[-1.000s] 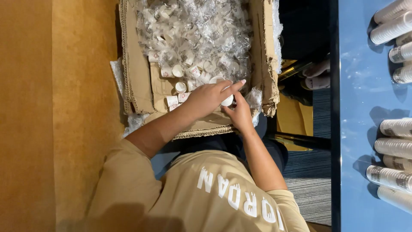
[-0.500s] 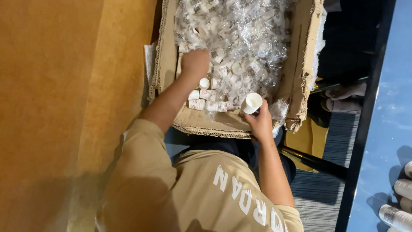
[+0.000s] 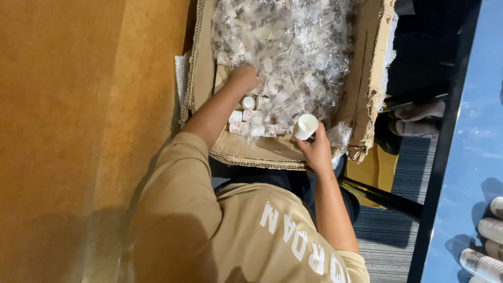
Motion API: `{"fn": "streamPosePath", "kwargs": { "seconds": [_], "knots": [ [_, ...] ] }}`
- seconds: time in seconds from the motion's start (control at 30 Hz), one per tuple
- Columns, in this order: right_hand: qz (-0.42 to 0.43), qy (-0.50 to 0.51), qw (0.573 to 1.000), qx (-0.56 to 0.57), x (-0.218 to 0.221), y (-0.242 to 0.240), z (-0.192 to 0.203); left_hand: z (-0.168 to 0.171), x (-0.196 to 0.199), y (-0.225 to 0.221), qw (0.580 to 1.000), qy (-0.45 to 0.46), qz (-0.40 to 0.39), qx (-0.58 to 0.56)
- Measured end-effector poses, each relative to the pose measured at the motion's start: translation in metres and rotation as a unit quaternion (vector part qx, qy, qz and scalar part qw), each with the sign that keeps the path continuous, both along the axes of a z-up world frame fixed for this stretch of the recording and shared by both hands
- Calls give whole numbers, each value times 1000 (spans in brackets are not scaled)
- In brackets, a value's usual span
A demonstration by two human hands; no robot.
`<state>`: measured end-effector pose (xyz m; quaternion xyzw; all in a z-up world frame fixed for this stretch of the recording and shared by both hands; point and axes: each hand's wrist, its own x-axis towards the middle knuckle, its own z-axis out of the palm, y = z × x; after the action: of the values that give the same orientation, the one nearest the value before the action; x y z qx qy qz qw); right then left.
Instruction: Sorting and inspecting individual paper cups from a large box and stacking them on a table.
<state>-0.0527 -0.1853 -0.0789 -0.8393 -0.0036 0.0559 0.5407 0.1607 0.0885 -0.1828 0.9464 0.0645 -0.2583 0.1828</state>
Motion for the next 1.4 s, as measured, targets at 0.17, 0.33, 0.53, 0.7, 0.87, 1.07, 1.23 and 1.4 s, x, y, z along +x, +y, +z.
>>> {"fn": "streamPosePath", "kwargs": {
  "seconds": [0.17, 0.33, 0.53, 0.7, 0.87, 1.07, 1.23, 1.4],
  "knots": [
    [16, -10, 1000, -24, 0, 4, 7, 79, -32, 4, 990, -74, -105, -52],
    [18, -30, 996, -87, -1, 10, 14, 121, -69, -30, 981, -23, -166, -101],
    [47, -121, 975, -178, -6, 14, 28, 100, -84, -67, 952, 28, -285, -110],
    [69, -111, 977, -170, -6, 16, 24, 117, -118, -85, 963, -75, -257, -13],
    [32, -12, 996, -80, -5, 12, 26, 98, -85, -43, 968, -31, -237, -70],
    [13, 1, 1000, -22, -2, 8, 19, 123, -65, 3, 978, 29, -194, 77],
    [-9, -11, 1000, -7, -4, 9, 18, 159, -12, -68, 926, -321, -193, -34],
    [-15, -9, 1000, -21, -4, 8, 21, 143, 44, -172, 895, -239, -374, 49]
  ]
}}
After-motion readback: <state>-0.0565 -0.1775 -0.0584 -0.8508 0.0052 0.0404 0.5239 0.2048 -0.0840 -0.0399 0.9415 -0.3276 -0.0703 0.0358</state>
